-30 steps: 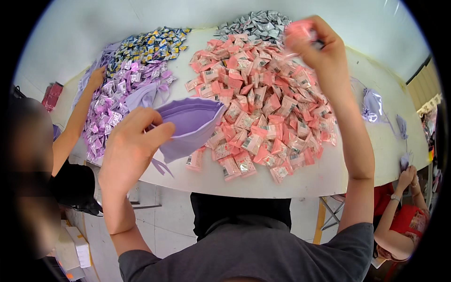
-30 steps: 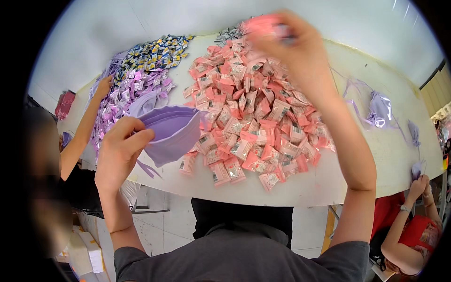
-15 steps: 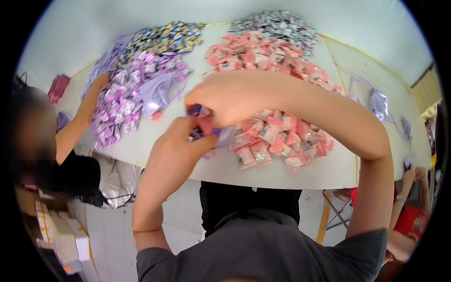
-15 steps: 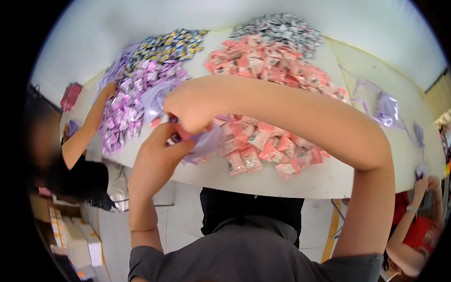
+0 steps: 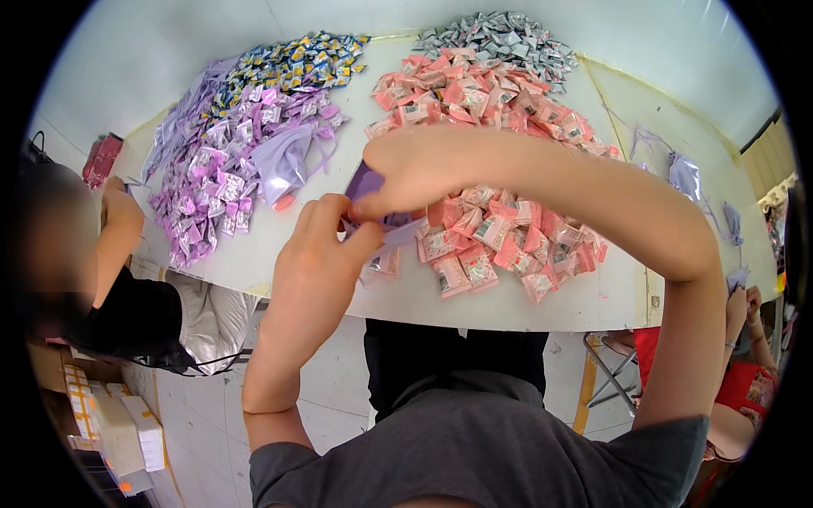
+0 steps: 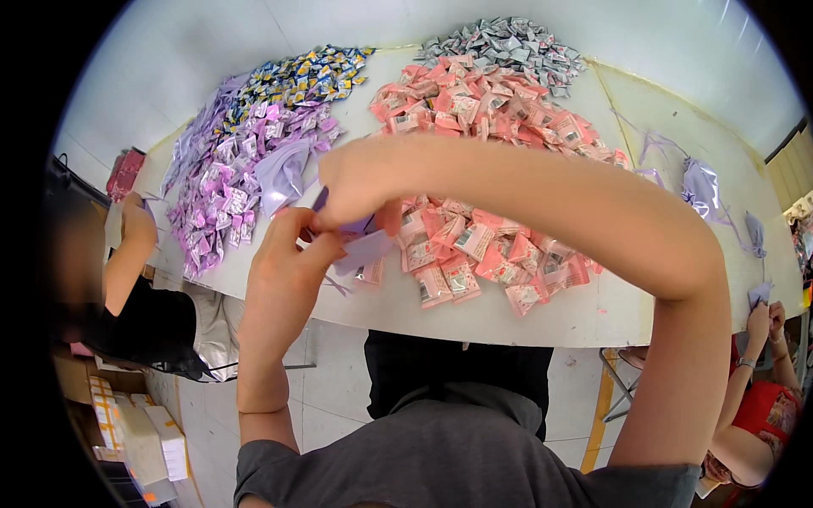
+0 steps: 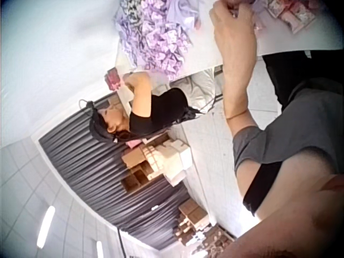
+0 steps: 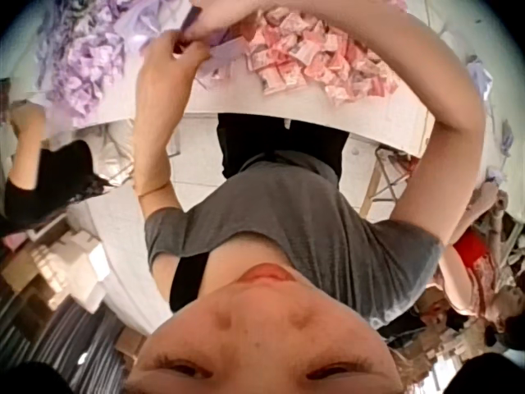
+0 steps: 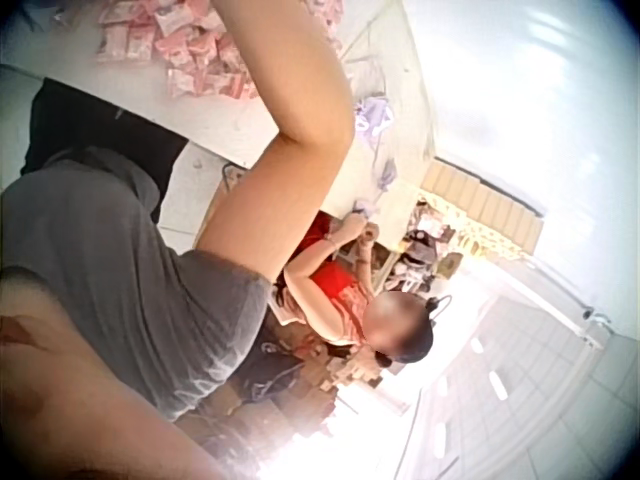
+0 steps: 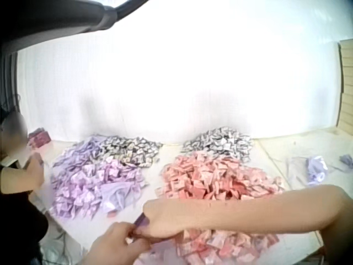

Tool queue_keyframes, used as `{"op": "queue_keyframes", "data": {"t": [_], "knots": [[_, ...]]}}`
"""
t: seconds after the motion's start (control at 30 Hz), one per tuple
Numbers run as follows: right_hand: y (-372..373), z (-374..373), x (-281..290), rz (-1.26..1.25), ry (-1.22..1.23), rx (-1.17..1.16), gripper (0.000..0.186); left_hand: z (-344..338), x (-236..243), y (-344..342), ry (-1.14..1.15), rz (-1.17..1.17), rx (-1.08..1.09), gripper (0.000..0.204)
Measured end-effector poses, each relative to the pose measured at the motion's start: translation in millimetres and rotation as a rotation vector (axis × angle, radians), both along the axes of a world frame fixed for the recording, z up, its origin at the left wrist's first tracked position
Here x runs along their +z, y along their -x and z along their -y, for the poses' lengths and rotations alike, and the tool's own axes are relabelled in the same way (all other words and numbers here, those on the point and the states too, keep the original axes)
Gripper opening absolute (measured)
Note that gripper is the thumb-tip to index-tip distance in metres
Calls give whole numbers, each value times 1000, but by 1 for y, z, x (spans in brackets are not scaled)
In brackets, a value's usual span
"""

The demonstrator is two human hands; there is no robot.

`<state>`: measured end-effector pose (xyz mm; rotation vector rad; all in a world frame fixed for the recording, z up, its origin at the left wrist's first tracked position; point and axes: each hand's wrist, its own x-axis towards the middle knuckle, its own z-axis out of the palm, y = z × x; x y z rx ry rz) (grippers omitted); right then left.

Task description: The person places small pink wrapped candies into purple drawstring bags and ties them shut. The person works at a table with large piles of candies and empty bags, repeatedly filling and closing the bags.

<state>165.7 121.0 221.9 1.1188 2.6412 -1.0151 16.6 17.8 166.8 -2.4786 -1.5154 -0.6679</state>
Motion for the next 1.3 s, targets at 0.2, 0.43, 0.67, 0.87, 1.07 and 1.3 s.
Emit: {"op": "queue_keyframes", "data": {"t": [0.2, 0.43, 0.67, 0.87, 1.07, 1.3], "knots": [[-41, -44, -38, -204, -650, 27, 38, -4, -8, 13, 1, 36, 42, 16], [-13, -34, -109, -545, -204, -221, 19, -10, -35, 35, -236, 334, 89, 16], [-25, -18, -85, -640, -291, -210, 15, -22, -58, 61, 415, 1223, 185, 11], [-112, 69, -43, -707, -427, -234, 19, 36, -41, 48, -163, 1019, -196, 12], [-157, 122, -50, -1754, -224, -822, 11, 42, -25, 28, 176, 1497, -392, 9], [-170, 144, -38, -775, -155, -178, 31, 17, 32, -40, 334, 929, -825, 15]]}}
